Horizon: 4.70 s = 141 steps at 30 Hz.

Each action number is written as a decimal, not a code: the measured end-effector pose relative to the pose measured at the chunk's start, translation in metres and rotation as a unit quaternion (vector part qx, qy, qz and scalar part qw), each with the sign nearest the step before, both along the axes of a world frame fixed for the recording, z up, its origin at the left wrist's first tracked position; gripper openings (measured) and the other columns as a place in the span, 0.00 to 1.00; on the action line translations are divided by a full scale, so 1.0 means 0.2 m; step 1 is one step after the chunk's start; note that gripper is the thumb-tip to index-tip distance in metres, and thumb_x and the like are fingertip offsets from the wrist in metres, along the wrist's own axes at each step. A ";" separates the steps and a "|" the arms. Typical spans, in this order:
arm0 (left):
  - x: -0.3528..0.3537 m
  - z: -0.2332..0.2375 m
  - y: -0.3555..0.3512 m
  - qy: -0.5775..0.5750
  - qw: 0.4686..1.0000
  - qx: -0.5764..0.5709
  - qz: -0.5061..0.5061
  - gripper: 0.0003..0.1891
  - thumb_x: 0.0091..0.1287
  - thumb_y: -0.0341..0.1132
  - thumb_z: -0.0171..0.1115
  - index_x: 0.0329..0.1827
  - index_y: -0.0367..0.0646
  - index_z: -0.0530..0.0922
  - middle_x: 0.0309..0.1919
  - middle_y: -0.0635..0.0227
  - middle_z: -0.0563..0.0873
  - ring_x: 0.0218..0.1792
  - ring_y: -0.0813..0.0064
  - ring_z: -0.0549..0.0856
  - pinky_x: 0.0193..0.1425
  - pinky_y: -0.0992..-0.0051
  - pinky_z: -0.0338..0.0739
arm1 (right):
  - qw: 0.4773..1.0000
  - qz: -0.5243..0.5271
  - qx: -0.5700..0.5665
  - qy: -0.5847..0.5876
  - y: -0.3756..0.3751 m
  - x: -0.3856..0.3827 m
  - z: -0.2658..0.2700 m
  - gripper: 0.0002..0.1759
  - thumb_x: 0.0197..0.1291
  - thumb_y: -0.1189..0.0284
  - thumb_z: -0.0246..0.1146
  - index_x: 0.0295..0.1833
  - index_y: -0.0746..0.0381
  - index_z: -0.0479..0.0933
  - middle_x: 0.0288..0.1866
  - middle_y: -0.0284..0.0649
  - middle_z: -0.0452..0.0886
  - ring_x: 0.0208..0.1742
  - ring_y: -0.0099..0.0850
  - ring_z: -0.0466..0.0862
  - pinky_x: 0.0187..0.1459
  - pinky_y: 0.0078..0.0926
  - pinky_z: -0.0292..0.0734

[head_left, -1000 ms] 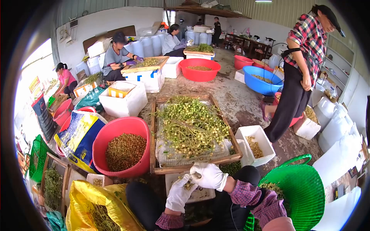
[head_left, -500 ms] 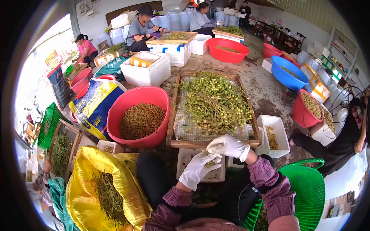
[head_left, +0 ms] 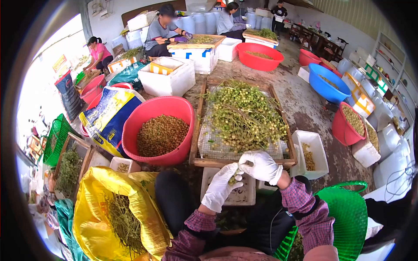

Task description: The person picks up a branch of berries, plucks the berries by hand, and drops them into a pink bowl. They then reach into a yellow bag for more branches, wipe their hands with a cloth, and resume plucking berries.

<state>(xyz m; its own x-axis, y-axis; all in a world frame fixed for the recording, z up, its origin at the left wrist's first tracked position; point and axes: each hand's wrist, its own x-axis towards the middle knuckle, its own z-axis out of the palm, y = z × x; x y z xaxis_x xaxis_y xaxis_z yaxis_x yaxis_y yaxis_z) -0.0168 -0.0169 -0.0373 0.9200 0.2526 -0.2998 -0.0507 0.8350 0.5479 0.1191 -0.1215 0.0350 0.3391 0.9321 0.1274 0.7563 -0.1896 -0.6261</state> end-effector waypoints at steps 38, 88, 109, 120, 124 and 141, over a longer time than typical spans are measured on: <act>-0.07 0.04 0.07 -0.193 0.964 -0.176 0.047 0.21 0.71 0.36 0.50 0.65 0.38 0.68 0.61 0.59 0.74 0.64 0.64 0.72 0.63 0.66 0.67 | 0.976 -0.016 0.063 -0.207 -0.02 -0.22 -0.11 0.09 0.50 0.67 0.67 0.37 0.57 0.79 0.31 0.38 0.79 0.32 0.41 0.80 0.32 0.37 0.76; -0.09 0.11 -0.01 -0.202 0.965 -0.166 -0.001 0.24 0.72 0.34 0.46 0.69 0.36 0.60 0.63 0.56 0.70 0.65 0.61 0.70 0.71 0.60 0.61 | 0.823 -0.002 0.145 0.549 -0.08 -0.13 0.09 0.11 0.57 0.84 0.57 0.46 0.64 0.74 0.42 0.43 0.80 0.39 0.27 0.81 0.41 0.21 0.79; -0.07 -0.03 -0.07 -0.051 0.996 -0.068 0.041 0.16 0.72 0.36 0.50 0.59 0.39 0.72 0.52 0.64 0.79 0.51 0.68 0.80 0.58 0.67 0.74 | 0.977 -0.020 0.136 -0.161 -0.02 -0.17 -0.05 0.04 0.48 0.76 0.62 0.29 0.58 0.73 0.24 0.41 0.77 0.24 0.42 0.79 0.26 0.35 0.73; -0.12 0.06 0.07 -0.141 0.978 -0.154 0.023 0.30 0.71 0.54 0.44 0.68 0.41 0.64 0.66 0.61 0.69 0.65 0.66 0.69 0.70 0.63 0.57 | 0.974 -0.031 -0.009 -0.222 -0.10 -0.15 -0.09 0.17 0.49 0.62 0.68 0.47 0.53 0.79 0.37 0.43 0.82 0.37 0.42 0.82 0.37 0.37 0.77; -0.11 0.09 0.03 -0.149 0.974 -0.170 0.021 0.29 0.72 0.52 0.43 0.69 0.40 0.63 0.62 0.61 0.73 0.61 0.66 0.72 0.69 0.64 0.60 | 0.978 -0.030 0.101 -0.180 -0.01 -0.24 0.01 0.16 0.51 0.64 0.66 0.47 0.52 0.79 0.37 0.42 0.82 0.35 0.39 0.83 0.33 0.35 0.77; -0.11 0.01 0.00 -0.094 0.978 -0.173 0.065 0.16 0.72 0.34 0.49 0.58 0.34 0.72 0.51 0.59 0.79 0.50 0.69 0.79 0.58 0.72 0.75 | 0.973 -0.059 0.193 0.115 -0.02 -0.16 0.02 0.03 0.59 0.76 0.62 0.37 0.64 0.78 0.29 0.33 0.79 0.27 0.19 0.73 0.30 0.19 0.68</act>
<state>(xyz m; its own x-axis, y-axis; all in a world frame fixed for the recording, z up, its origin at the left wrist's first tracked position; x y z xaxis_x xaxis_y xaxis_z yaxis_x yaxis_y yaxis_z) -0.0386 -0.0179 -0.0356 0.9340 0.2838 -0.2168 -0.2407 0.9487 0.2048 0.0876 -0.1248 0.0400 0.5023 0.7826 0.3678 0.5751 0.0153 -0.8180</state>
